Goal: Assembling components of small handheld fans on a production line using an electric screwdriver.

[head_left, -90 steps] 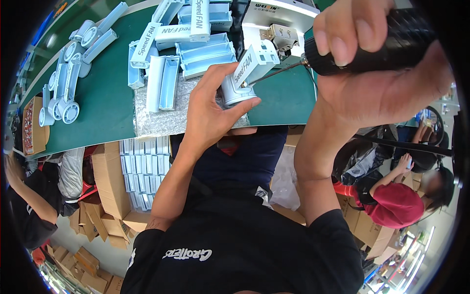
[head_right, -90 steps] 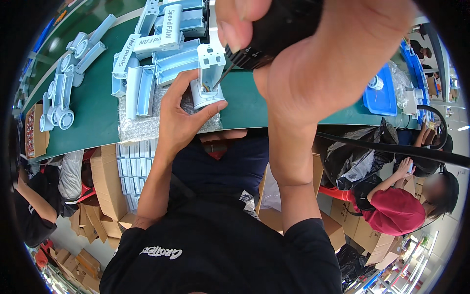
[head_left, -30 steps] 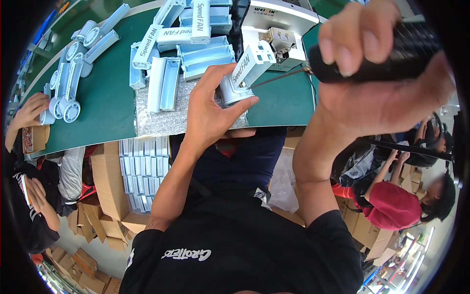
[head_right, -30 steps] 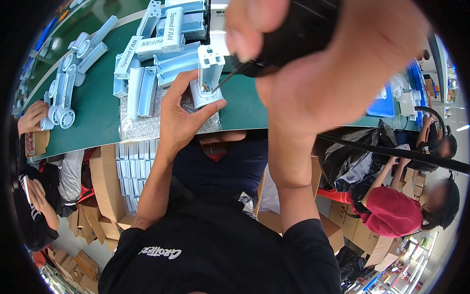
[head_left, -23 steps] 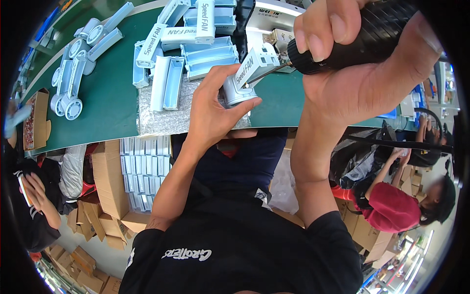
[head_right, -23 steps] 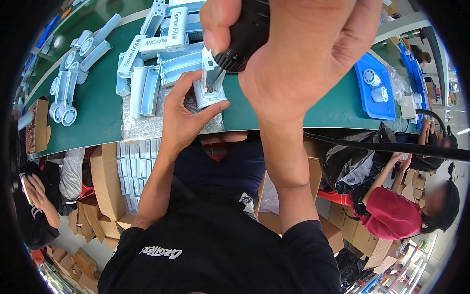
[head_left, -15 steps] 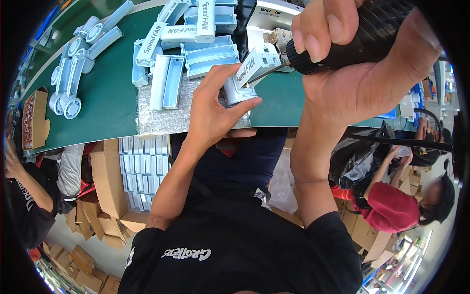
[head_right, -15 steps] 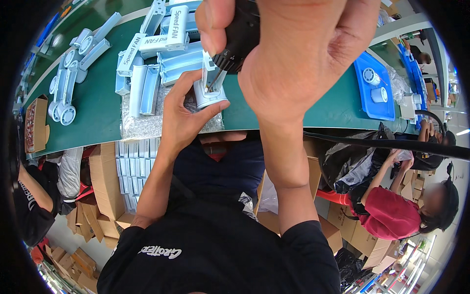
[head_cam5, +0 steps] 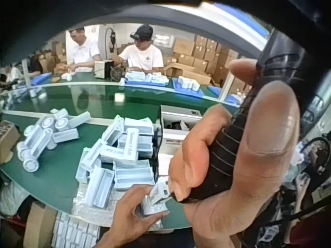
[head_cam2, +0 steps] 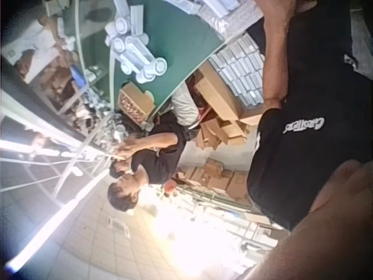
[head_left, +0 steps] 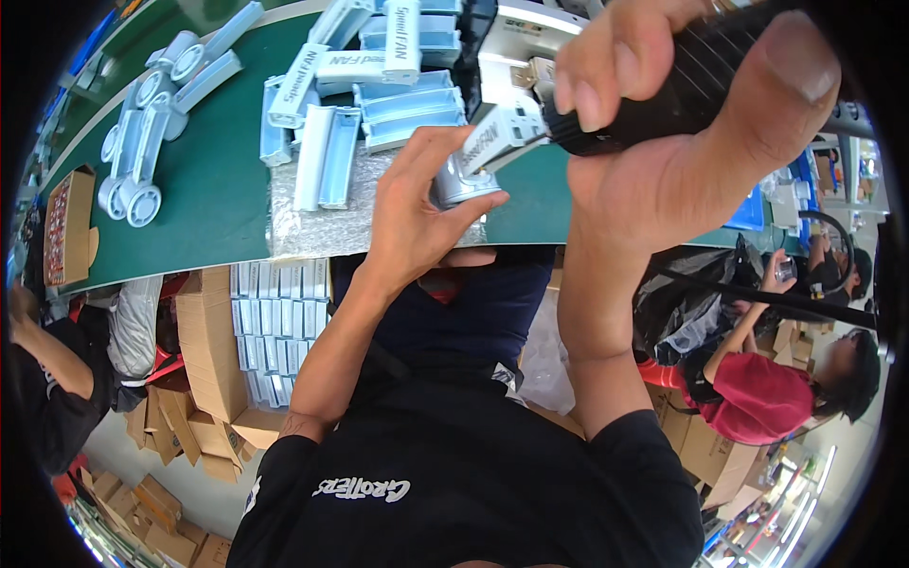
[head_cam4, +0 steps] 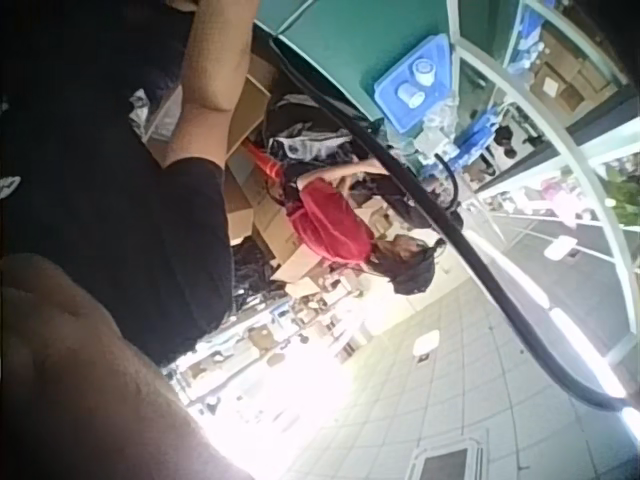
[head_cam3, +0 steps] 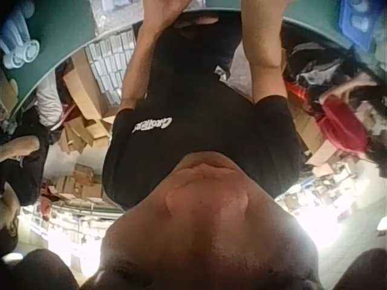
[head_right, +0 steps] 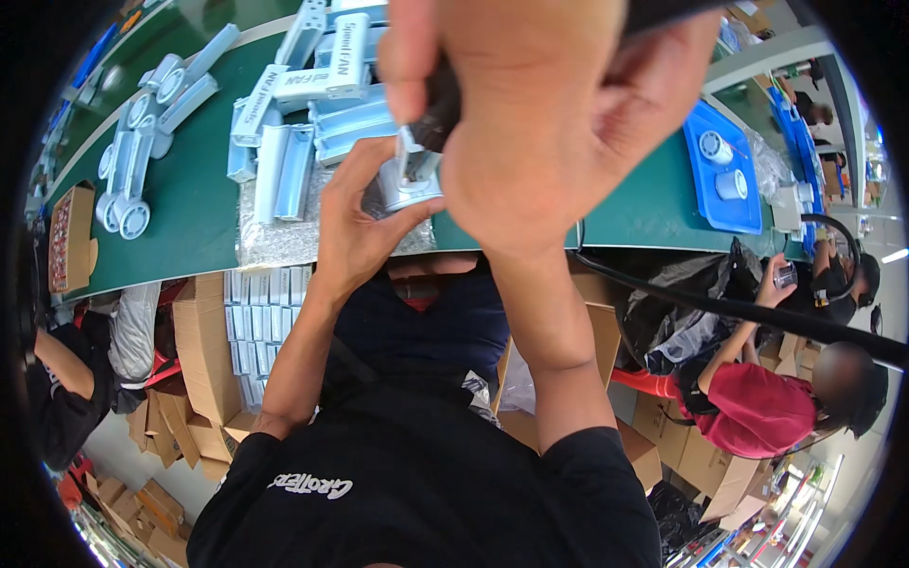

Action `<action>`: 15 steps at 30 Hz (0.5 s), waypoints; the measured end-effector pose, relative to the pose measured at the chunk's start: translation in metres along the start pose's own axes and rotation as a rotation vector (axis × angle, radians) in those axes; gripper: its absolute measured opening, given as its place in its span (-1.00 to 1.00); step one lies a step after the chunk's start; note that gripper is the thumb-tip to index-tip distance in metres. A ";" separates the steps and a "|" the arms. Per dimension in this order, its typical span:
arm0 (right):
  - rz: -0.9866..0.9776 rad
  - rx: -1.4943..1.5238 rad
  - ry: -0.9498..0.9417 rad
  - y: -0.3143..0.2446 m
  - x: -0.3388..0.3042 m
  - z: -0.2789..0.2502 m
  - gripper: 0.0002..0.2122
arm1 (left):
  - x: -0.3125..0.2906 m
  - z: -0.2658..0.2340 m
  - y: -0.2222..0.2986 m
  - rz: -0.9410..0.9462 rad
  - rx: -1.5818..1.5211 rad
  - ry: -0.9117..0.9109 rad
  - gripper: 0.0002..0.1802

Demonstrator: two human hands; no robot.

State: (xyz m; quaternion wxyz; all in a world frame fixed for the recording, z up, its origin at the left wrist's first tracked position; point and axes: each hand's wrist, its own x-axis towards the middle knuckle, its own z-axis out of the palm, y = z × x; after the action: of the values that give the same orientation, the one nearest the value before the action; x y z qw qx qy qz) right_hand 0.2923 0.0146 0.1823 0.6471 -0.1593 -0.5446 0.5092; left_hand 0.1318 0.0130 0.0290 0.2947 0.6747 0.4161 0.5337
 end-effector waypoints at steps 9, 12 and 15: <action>-0.306 0.056 -0.041 -0.070 -0.007 -0.076 -0.50 | -0.022 -0.004 0.024 -0.036 -0.064 -0.101 -0.37; -0.238 -0.171 0.100 -0.068 -0.017 -0.096 -0.51 | -0.035 -0.040 0.050 -0.066 -0.144 -0.197 -0.36; -0.115 -0.449 0.087 -0.041 -0.014 -0.093 -0.41 | -0.041 -0.083 0.053 0.049 -0.111 -0.062 -0.29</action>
State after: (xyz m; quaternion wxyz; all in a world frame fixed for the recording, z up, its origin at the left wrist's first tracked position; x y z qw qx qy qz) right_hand 0.3947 0.0178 0.1732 0.6462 -0.2897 -0.6241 0.3302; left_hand 0.0611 -0.0520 0.0760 0.3312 0.6836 0.3598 0.5417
